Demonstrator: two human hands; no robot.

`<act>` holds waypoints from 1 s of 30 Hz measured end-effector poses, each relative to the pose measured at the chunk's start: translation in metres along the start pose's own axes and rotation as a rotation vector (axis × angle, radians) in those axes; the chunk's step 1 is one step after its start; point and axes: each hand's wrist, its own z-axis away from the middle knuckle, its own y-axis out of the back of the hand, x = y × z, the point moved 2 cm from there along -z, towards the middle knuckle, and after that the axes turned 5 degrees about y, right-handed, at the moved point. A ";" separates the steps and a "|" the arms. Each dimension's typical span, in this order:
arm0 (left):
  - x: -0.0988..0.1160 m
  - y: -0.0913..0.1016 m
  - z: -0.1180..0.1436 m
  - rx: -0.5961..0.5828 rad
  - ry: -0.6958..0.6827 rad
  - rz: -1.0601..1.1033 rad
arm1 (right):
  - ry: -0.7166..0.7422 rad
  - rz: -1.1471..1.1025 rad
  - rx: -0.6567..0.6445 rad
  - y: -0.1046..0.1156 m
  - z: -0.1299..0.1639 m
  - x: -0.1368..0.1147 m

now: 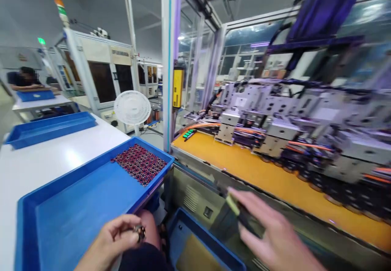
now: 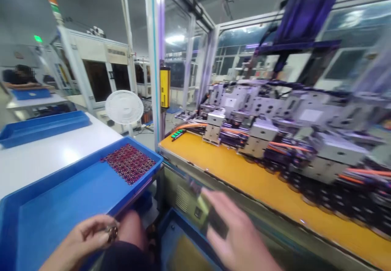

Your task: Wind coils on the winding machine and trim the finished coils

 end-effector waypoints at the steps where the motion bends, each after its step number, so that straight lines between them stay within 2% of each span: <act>1: 0.006 0.013 -0.005 0.060 0.018 -0.020 | 0.034 0.071 0.048 -0.001 -0.022 0.016; 5: 0.030 0.066 -0.050 0.285 0.037 -0.055 | -0.027 0.271 0.051 -0.030 -0.105 0.085; 8: 0.037 0.103 -0.099 0.409 0.023 -0.109 | -0.055 0.298 0.053 -0.055 -0.140 0.116; 11: 0.035 0.136 -0.149 0.522 0.026 -0.228 | -0.053 0.317 0.053 -0.069 -0.151 0.128; 16: 0.033 0.177 -0.216 0.675 -0.020 -0.487 | -0.025 0.328 0.033 -0.073 -0.150 0.137; 20: 0.035 0.193 -0.252 0.740 -0.081 -0.679 | -0.035 0.348 0.036 -0.074 -0.147 0.143; 24: 0.031 0.198 -0.274 0.779 -0.126 -0.794 | -0.049 0.361 0.042 -0.073 -0.146 0.144; 27: 0.026 0.199 -0.275 0.836 -0.156 -0.829 | -0.064 0.331 0.089 -0.069 -0.148 0.137; 30: 0.030 0.195 -0.261 0.872 -0.182 -0.844 | -0.046 0.297 0.231 -0.059 -0.142 0.119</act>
